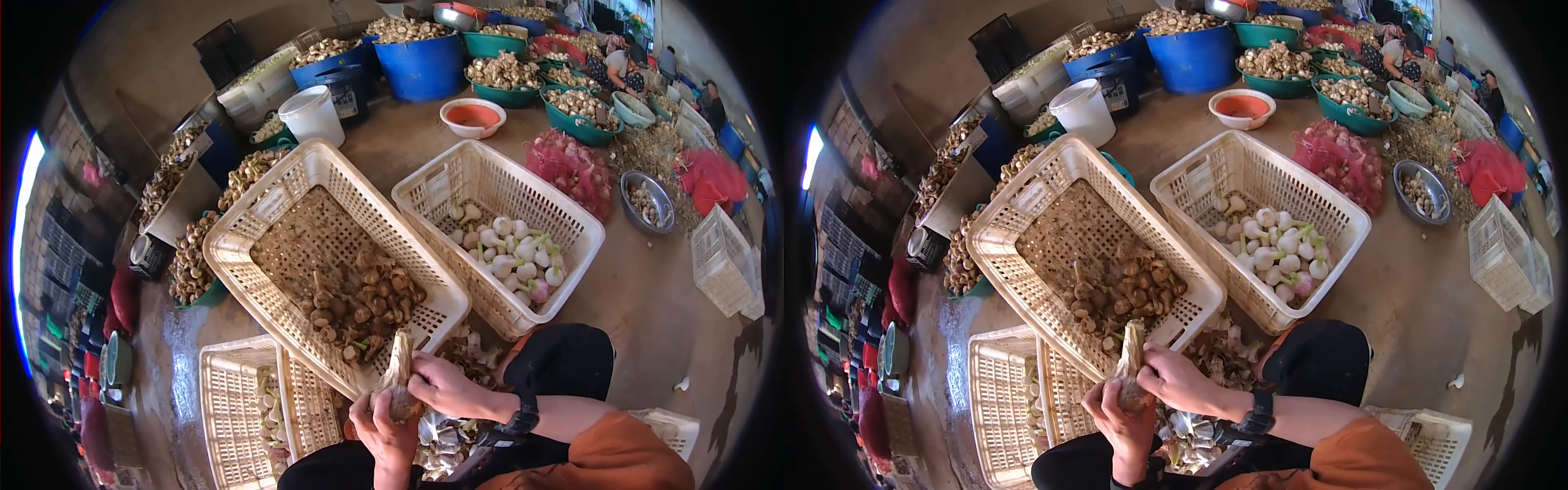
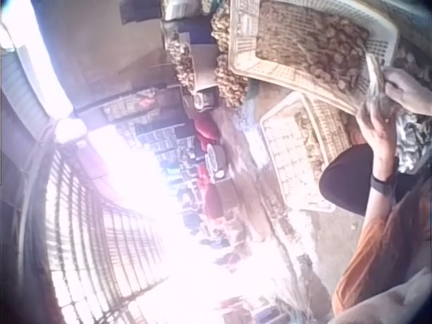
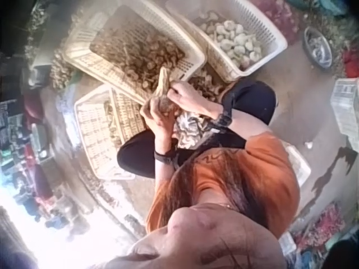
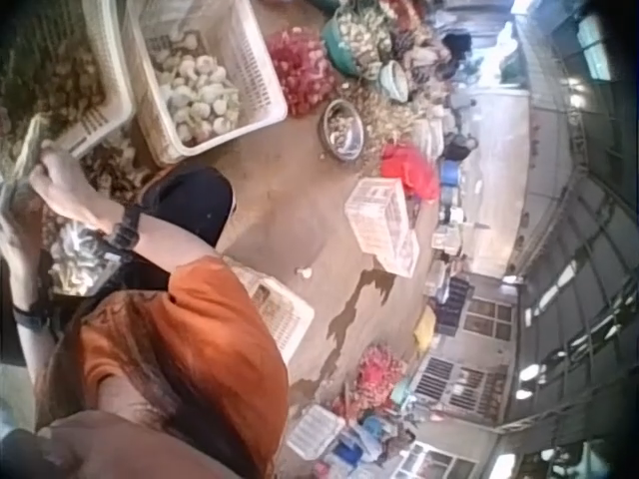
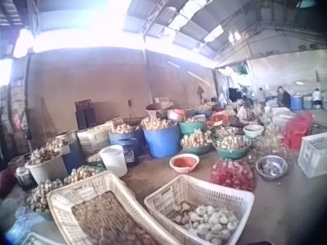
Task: Peeling and cleaning various tubers by hand using a small peeling tool in an agricultural processing area.
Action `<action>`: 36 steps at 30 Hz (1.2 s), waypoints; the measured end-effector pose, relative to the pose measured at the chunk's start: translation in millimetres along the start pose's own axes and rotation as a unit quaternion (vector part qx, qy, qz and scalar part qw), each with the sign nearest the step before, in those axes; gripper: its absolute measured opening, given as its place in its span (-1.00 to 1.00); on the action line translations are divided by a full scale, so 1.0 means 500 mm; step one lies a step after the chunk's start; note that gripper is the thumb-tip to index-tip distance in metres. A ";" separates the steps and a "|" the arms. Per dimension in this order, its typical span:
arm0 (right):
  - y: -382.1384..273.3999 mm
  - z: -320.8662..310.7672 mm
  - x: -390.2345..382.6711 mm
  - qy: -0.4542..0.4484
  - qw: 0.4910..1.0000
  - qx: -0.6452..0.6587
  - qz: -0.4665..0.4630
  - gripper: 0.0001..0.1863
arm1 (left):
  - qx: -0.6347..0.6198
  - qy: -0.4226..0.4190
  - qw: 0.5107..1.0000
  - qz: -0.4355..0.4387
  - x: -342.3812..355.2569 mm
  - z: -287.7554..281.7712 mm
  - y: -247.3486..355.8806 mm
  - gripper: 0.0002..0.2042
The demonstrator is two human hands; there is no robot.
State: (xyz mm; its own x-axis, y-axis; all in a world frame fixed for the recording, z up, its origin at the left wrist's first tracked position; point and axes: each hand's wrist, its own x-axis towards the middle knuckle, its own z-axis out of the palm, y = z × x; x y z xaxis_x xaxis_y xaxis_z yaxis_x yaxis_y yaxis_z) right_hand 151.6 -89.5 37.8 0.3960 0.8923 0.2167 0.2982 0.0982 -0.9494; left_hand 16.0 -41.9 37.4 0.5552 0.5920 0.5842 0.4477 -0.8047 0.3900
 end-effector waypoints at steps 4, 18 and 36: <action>-0.008 -0.007 0.003 0.005 0.997 0.080 0.006 -0.82 | -0.133 0.006 0.989 -0.071 0.014 0.003 -0.003 -0.31; -0.015 -0.026 0.016 -0.019 0.994 -0.029 -0.100 -0.77 | -0.625 0.011 0.671 -0.399 0.027 0.012 0.015 -0.35; -0.021 -0.045 0.023 -0.066 0.996 -0.045 -0.039 -0.74 | -0.534 -0.207 0.746 -0.341 0.032 -0.013 -0.075 -0.36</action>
State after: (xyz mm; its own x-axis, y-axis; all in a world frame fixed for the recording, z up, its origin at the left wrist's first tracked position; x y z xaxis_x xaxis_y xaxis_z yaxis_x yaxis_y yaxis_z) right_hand 172.5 -90.4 55.1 0.2526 0.9341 0.2522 0.4032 0.1353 -0.9051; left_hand 3.6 -2.7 36.5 0.7213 0.6656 -0.1916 0.0331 0.2431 0.9694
